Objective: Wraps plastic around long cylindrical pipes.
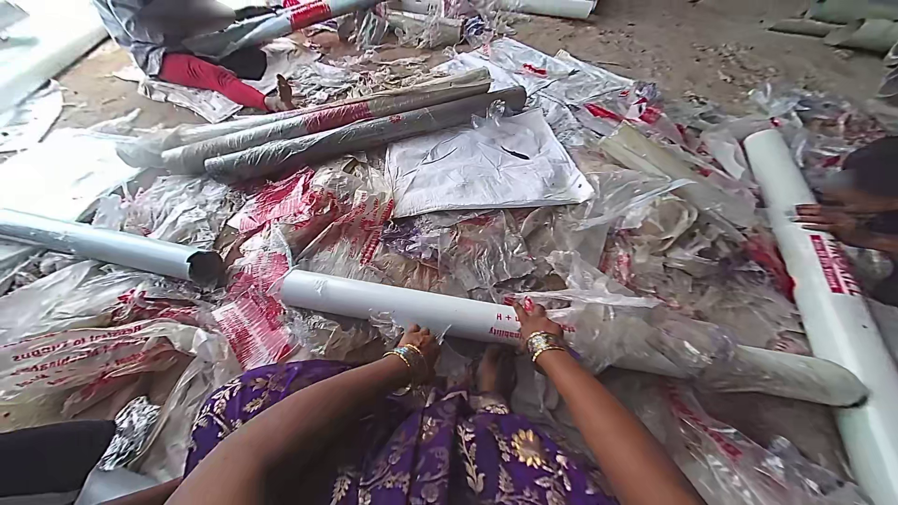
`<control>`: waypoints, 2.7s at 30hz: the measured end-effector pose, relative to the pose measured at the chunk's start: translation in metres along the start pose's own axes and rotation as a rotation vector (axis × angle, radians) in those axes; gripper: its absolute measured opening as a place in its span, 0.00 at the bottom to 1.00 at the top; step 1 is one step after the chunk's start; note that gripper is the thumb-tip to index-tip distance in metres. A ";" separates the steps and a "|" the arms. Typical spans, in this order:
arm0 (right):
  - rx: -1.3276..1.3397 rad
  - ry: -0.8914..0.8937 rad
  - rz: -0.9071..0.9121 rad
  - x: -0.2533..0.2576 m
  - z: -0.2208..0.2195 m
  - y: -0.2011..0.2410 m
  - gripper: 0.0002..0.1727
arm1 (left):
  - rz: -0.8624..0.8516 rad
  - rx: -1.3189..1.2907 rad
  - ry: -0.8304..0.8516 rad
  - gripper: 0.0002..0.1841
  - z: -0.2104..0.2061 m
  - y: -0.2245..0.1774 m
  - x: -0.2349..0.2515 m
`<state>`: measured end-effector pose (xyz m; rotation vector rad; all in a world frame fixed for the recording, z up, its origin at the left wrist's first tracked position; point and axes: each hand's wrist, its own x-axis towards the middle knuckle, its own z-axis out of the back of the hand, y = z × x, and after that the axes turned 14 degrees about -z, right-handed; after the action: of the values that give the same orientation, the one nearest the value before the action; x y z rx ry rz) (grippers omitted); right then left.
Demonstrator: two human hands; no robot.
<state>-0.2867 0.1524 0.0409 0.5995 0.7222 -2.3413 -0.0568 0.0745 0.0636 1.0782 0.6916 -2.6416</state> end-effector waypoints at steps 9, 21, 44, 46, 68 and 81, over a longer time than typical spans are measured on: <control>0.062 0.012 0.012 0.011 0.012 0.002 0.39 | -0.026 -0.258 -0.237 0.22 0.026 0.014 -0.062; -0.021 -0.081 -0.058 -0.010 0.029 0.020 0.57 | 0.247 -0.257 -0.657 0.32 -0.022 0.084 -0.024; -0.072 -0.091 0.011 -0.021 0.006 0.055 0.55 | 0.190 -0.149 0.018 0.20 0.008 0.018 -0.029; -0.066 -0.096 0.022 -0.018 0.010 0.053 0.56 | 0.224 -0.165 -0.092 0.25 0.006 0.017 -0.030; 0.482 0.176 0.241 0.016 0.043 -0.008 0.42 | 0.037 -0.383 -0.606 0.19 0.050 -0.016 0.078; 0.347 -0.219 0.043 0.011 -0.011 0.011 0.38 | -0.120 -0.161 -0.015 0.22 -0.023 -0.037 0.044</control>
<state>-0.2843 0.1475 0.0225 0.4861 0.2029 -2.4602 -0.0871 0.1172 0.0314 1.0000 0.9757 -2.6344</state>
